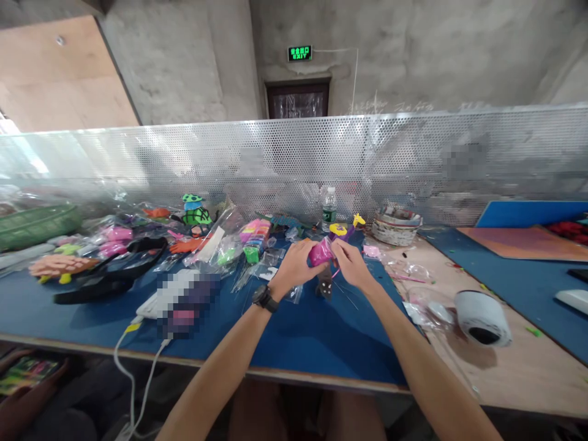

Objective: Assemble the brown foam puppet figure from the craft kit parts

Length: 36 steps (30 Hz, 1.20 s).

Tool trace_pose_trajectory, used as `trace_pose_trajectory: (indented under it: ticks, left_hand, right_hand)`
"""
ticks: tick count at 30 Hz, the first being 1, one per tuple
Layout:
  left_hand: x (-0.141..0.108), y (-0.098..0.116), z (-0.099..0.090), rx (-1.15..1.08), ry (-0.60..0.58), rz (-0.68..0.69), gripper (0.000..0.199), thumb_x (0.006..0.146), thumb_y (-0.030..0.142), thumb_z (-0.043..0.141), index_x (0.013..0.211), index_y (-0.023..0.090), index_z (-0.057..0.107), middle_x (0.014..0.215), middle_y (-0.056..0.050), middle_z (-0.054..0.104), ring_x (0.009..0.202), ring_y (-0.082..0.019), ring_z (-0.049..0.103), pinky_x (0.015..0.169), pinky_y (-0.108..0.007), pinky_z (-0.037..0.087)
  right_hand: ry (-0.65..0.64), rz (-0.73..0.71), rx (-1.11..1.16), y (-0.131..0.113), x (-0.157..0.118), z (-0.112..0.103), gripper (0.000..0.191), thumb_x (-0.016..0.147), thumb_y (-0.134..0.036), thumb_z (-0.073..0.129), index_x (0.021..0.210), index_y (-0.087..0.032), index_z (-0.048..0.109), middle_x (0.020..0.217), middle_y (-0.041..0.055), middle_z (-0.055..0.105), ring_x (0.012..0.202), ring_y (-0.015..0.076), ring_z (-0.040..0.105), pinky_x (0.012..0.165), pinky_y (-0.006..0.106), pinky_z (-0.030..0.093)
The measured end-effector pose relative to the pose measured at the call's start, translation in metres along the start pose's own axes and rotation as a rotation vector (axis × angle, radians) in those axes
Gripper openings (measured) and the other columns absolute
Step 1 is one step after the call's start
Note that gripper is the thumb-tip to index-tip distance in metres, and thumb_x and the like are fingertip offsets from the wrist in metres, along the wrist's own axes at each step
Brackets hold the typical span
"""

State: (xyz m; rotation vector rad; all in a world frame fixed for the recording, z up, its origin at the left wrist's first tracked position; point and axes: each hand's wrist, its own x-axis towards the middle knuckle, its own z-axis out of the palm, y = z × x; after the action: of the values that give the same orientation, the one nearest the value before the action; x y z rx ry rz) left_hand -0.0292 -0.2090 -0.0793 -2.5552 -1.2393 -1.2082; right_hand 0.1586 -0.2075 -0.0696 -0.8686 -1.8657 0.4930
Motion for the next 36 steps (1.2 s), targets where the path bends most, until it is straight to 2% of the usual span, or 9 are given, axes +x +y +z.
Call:
trace_pose_trajectory:
  ticks: [3, 6, 10, 12, 15, 19, 25, 29, 36]
  left_hand:
    - [0.0, 0.004, 0.001, -0.028, 0.001, -0.107, 0.051, 0.083, 0.054, 0.069, 0.118, 0.019, 0.059, 0.106, -0.009, 0.07, 0.095, -0.026, 0.066, 0.085, -0.037, 0.047]
    - [0.0, 0.011, -0.001, -0.093, 0.002, -0.199, 0.045, 0.079, 0.051, 0.073, 0.109, 0.019, 0.061, 0.092, -0.005, 0.071, 0.08, -0.023, 0.067, 0.072, -0.031, 0.047]
    - [0.0, 0.018, -0.003, -0.271, 0.033, -0.199, 0.039, 0.078, 0.042, 0.076, 0.106, 0.018, 0.063, 0.091, -0.003, 0.071, 0.077, -0.019, 0.065, 0.07, -0.028, 0.046]
    - [0.001, 0.02, -0.002, -0.404, 0.015, -0.182, 0.036, 0.086, 0.046, 0.068, 0.107, 0.017, 0.062, 0.09, -0.004, 0.071, 0.075, -0.016, 0.064, 0.069, -0.027, 0.047]
    - [0.001, 0.021, 0.001, -0.621, -0.063, -0.238, 0.042, 0.098, 0.055, 0.044, 0.098, 0.015, 0.059, 0.074, -0.002, 0.065, 0.06, -0.013, 0.059, 0.06, -0.025, 0.047]
    - [0.001, 0.019, 0.005, -0.757, -0.121, -0.319, 0.051, 0.1, 0.061, 0.031, 0.093, 0.016, 0.054, 0.061, 0.002, 0.058, 0.046, -0.011, 0.052, 0.049, -0.024, 0.043]
    - [0.002, 0.022, 0.001, -0.691, -0.075, -0.248, 0.044, 0.098, 0.056, 0.042, 0.101, 0.016, 0.059, 0.074, -0.001, 0.063, 0.059, -0.013, 0.06, 0.056, -0.024, 0.048]
    - [0.002, 0.028, -0.001, -0.704, -0.052, -0.297, 0.039, 0.098, 0.052, 0.044, 0.106, 0.016, 0.058, 0.081, -0.004, 0.064, 0.066, -0.016, 0.063, 0.053, -0.024, 0.052]
    - [0.002, 0.026, 0.002, -0.774, -0.005, -0.364, 0.036, 0.099, 0.052, 0.043, 0.105, 0.018, 0.055, 0.085, -0.004, 0.061, 0.066, -0.015, 0.062, 0.05, -0.023, 0.055]
  right_hand:
    - [-0.009, 0.029, 0.088, 0.004, -0.001, 0.001, 0.047, 0.101, -0.059, 0.028, 0.075, -0.023, 0.045, 0.061, -0.0031, 0.05, 0.056, 0.0145, 0.051, 0.053, 0.026, 0.04]
    - [-0.054, 0.032, 0.128, 0.002, -0.002, 0.003, 0.045, 0.096, -0.063, 0.043, 0.08, -0.022, 0.052, 0.065, -0.0026, 0.055, 0.057, 0.014, 0.052, 0.053, 0.025, 0.041]
    - [-0.043, 0.055, 0.194, -0.005, -0.002, 0.007, 0.04, 0.091, -0.06, 0.055, 0.093, -0.02, 0.063, 0.078, 0.0011, 0.064, 0.067, 0.0164, 0.058, 0.057, 0.026, 0.044]
    - [-0.016, 0.074, 0.242, -0.006, -0.001, 0.008, 0.043, 0.092, -0.061, 0.053, 0.095, -0.02, 0.065, 0.079, 0.0021, 0.065, 0.067, 0.0175, 0.059, 0.056, 0.027, 0.045]
    - [-0.016, 0.097, 0.282, -0.004, 0.0, 0.007, 0.044, 0.093, -0.062, 0.051, 0.095, -0.021, 0.066, 0.066, -0.0006, 0.06, 0.055, 0.0157, 0.053, 0.049, 0.027, 0.04]
    - [-0.004, 0.117, 0.261, -0.001, 0.0, 0.008, 0.044, 0.094, -0.062, 0.049, 0.093, -0.021, 0.065, 0.057, -0.0033, 0.053, 0.047, 0.0128, 0.044, 0.045, 0.026, 0.034]
    - [0.08, 0.134, 0.309, -0.005, 0.0, 0.008, 0.042, 0.087, -0.062, 0.059, 0.088, -0.02, 0.067, 0.057, -0.0035, 0.053, 0.047, 0.0119, 0.042, 0.045, 0.026, 0.034]
    - [0.097, 0.152, 0.335, -0.007, 0.002, 0.007, 0.04, 0.083, -0.059, 0.063, 0.085, -0.02, 0.07, 0.051, -0.0041, 0.049, 0.045, 0.0115, 0.04, 0.044, 0.026, 0.034]
    - [0.066, 0.141, 0.334, -0.005, 0.0, 0.01, 0.038, 0.083, -0.056, 0.065, 0.094, -0.02, 0.072, 0.065, 0.0008, 0.062, 0.055, 0.0158, 0.054, 0.05, 0.028, 0.044]
